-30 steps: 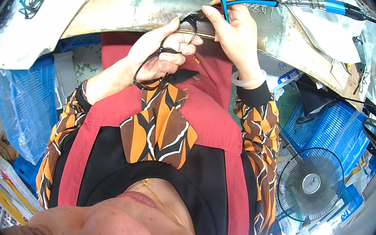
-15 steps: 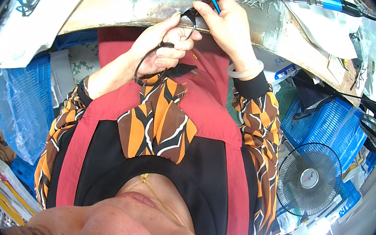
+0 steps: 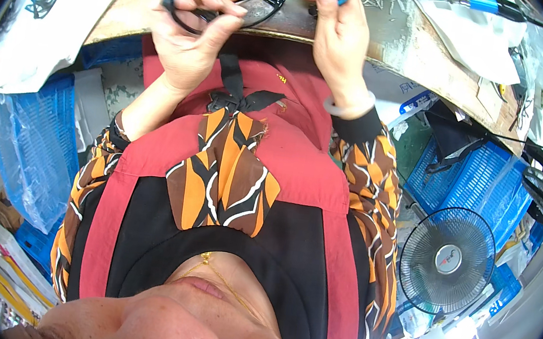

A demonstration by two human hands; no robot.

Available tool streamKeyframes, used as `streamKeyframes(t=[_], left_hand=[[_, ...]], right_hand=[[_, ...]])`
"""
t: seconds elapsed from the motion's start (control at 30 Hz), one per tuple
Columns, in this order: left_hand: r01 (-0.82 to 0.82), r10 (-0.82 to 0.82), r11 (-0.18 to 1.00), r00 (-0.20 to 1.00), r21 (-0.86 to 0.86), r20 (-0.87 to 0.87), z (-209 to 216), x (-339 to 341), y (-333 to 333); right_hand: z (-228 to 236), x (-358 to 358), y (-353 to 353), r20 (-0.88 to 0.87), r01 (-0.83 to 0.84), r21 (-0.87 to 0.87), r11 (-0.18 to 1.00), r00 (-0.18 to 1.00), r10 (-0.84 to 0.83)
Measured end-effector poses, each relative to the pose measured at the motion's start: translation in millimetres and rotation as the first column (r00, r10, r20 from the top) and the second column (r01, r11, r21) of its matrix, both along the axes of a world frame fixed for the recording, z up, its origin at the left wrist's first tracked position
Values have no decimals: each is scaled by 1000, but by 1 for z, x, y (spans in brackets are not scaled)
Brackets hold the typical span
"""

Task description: The person repeatedly picks up black cables and blue zip ties from a pile on a table. They insert the zip tie through the cable and use a handheld tool to tighten it, then place the finished item back on the table.

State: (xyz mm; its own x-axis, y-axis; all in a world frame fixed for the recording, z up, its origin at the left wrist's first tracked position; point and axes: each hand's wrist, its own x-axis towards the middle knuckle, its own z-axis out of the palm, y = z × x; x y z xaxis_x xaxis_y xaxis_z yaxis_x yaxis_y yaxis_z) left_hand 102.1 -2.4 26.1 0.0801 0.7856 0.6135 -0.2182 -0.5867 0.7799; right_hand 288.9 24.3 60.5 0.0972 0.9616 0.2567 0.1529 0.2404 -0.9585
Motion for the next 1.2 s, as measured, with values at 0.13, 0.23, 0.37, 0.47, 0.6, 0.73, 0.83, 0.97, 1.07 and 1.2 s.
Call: streamKeyframes(t=[0.13,0.23,0.37,0.47,0.6,0.73,0.83,0.97,1.07,1.2], left_hand=[[-229,241,969,955,88,-172,-25,-5,-10],[-216,240,968,943,126,-229,-21,-2,-10],[-163,173,984,968,68,-184,-8,3,-12],[-112,134,988,961,104,-242,-4,1,-13],[-118,162,976,956,182,-246,-9,3,-10],[-91,144,970,963,225,-230,-11,2,-10],[-92,152,971,950,218,-273,-16,0,-13],[-104,149,980,948,167,-283,-25,-1,-13],[-56,60,996,996,69,-60,-23,-5,-9],[-124,120,992,971,9,206,3,-31,12]], right_hand=[[5,24,-9,48,-85,-126,988,995,92],[5,33,8,5,-87,-174,981,996,89],[1,27,24,-40,-91,-218,972,996,85],[8,25,29,-42,-132,-282,950,991,125],[28,36,44,190,-208,-376,903,936,295],[29,41,54,251,-332,-266,905,883,398],[20,36,53,105,-325,-370,870,916,387],[16,26,41,117,-218,-407,887,951,287],[10,18,18,227,-194,-299,934,936,267],[-15,13,8,569,-148,56,987,817,90]])
